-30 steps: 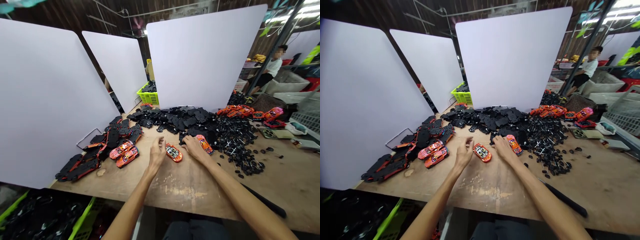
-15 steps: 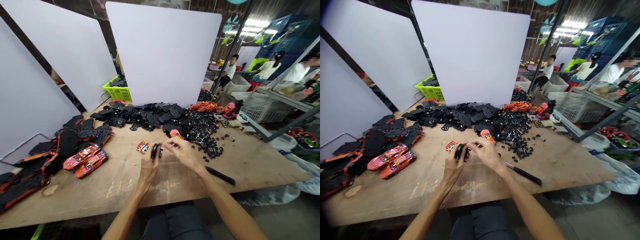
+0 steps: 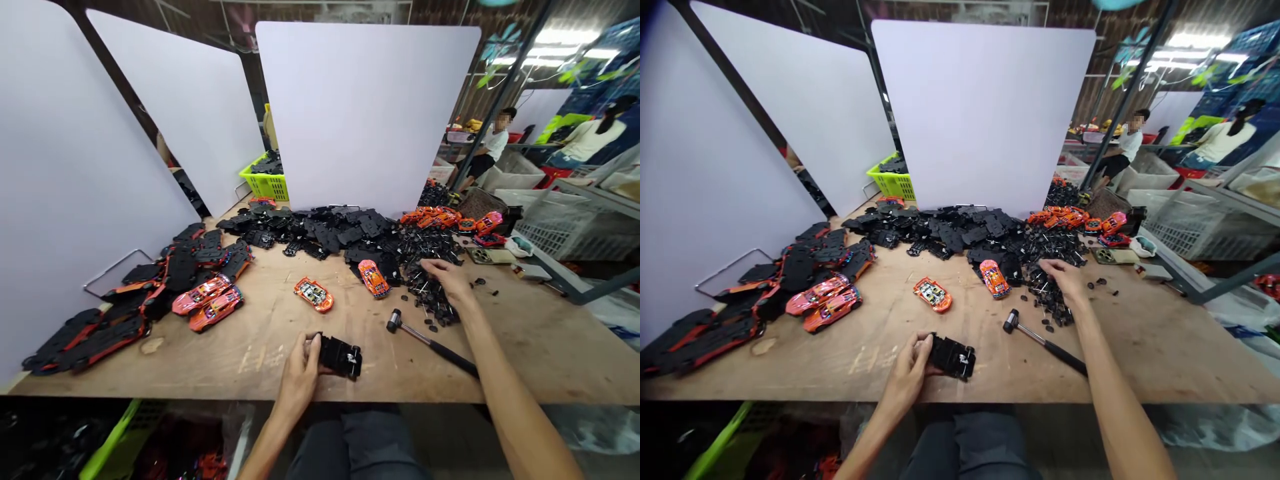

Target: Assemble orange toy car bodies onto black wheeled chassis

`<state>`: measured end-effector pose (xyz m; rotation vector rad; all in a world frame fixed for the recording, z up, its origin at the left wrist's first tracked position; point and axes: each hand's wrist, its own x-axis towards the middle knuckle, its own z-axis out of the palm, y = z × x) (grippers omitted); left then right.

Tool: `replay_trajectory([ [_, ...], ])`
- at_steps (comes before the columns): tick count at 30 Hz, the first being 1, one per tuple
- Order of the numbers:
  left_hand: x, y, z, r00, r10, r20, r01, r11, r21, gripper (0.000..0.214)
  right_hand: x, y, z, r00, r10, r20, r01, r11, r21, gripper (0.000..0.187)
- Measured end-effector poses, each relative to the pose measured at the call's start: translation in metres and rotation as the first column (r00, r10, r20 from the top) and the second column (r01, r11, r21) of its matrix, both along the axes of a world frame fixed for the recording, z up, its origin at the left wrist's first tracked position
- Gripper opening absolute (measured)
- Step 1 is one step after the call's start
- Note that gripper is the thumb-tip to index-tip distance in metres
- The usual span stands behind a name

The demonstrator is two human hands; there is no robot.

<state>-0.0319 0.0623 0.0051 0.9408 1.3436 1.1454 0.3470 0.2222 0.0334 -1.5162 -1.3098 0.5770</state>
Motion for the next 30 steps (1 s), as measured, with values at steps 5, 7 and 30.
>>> replay_trajectory([
  [5,-0.007,-0.004,0.009,0.958,0.002,0.287,0.060,0.977,-0.205,0.046,0.010,-0.008,0.009,0.989,-0.042,-0.142,0.050,0.997,0.055,0.055],
  [7,-0.001,-0.001,0.010,0.937,0.021,0.348,0.064,0.971,-0.231,0.043,0.000,-0.019,0.018,0.986,-0.008,-0.169,0.025,0.994,0.102,0.049],
  [30,-0.016,-0.007,0.004,0.958,-0.002,0.286,0.047,0.988,-0.149,0.058,-0.212,-0.103,0.003,0.749,0.603,0.273,-0.632,0.774,0.024,0.053],
])
